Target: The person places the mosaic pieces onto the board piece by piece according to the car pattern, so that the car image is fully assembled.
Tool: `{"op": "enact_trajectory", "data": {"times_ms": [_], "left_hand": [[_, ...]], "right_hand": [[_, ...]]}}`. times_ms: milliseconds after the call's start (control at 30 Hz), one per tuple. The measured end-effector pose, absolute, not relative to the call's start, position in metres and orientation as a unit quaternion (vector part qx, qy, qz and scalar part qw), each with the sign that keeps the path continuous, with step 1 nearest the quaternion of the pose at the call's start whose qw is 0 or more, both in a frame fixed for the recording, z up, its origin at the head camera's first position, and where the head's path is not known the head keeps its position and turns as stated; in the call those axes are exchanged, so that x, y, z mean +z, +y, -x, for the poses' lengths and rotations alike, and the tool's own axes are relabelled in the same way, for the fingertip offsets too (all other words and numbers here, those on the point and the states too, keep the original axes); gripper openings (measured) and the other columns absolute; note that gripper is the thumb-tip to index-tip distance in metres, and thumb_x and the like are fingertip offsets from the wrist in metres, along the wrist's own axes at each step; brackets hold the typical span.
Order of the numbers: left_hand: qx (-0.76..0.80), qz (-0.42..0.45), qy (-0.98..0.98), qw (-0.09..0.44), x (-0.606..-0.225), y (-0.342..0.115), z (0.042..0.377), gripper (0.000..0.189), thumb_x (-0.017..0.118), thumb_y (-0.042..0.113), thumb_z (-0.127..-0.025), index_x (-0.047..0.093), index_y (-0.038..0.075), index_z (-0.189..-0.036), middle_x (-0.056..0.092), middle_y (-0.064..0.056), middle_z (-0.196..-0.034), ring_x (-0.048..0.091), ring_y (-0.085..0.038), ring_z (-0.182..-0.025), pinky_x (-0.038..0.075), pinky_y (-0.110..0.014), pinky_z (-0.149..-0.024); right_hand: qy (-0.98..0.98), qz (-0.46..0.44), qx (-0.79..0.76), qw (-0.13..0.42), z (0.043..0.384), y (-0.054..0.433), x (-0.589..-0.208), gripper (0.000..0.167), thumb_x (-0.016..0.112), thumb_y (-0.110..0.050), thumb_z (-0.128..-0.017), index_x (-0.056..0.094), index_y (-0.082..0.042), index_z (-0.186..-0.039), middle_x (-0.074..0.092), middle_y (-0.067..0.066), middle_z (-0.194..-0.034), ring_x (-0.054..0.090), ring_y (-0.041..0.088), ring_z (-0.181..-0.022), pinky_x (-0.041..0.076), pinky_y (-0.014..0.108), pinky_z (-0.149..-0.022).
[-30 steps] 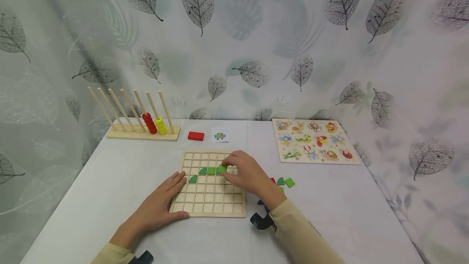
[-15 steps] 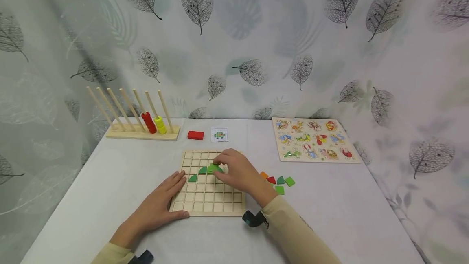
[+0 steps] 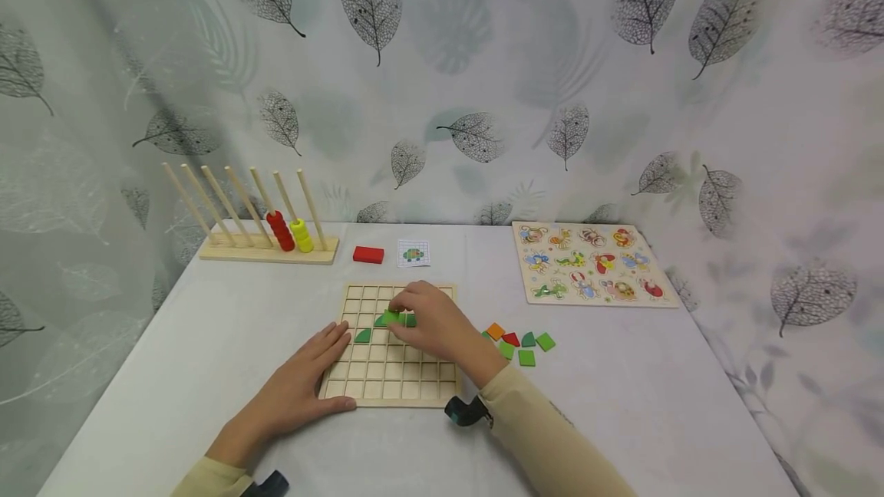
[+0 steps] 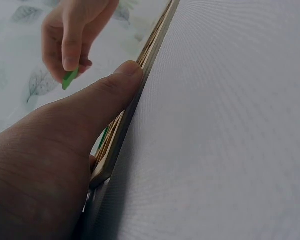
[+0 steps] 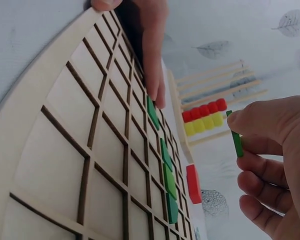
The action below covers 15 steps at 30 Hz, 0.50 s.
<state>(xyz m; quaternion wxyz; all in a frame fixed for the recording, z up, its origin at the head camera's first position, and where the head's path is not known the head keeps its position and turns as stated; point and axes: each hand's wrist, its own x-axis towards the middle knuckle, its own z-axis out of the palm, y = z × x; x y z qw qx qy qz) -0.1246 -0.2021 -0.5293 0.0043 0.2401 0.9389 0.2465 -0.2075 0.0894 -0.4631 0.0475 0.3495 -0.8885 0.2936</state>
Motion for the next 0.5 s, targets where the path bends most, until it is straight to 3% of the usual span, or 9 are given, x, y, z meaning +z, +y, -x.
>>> {"op": "enact_trajectory", "data": {"times_ms": [267, 500], "left_hand": [[0.248, -0.239, 0.939, 0.008, -0.527, -0.202, 0.123, 0.114, 0.074, 0.079, -0.086, 0.039, 0.009, -0.169, 0.027, -0.004, -0.178, 0.02, -0.027, -0.165, 0.03, -0.054, -0.127], [0.248, -0.235, 0.94, 0.01, -0.527, -0.202, 0.123, 0.115, 0.072, 0.081, -0.086, 0.039, 0.009, -0.169, 0.026, -0.003, -0.178, 0.019, -0.027, -0.165, 0.031, -0.055, -0.127]], "right_hand": [[-0.897, -0.332, 0.291, 0.024, 0.209, 0.083, -0.473, 0.019, 0.084, -0.026, -0.097, 0.08, -0.016, -0.113, 0.069, -0.009, -0.106, 0.065, 0.016, -0.102, 0.058, 0.028, -0.089], [-0.894, -0.339, 0.292, 0.025, 0.208, 0.076, -0.477, 0.02, 0.085, -0.024, -0.097, 0.082, -0.015, -0.114, 0.072, -0.006, -0.11, 0.063, 0.012, -0.103, 0.057, 0.031, -0.093]]}}
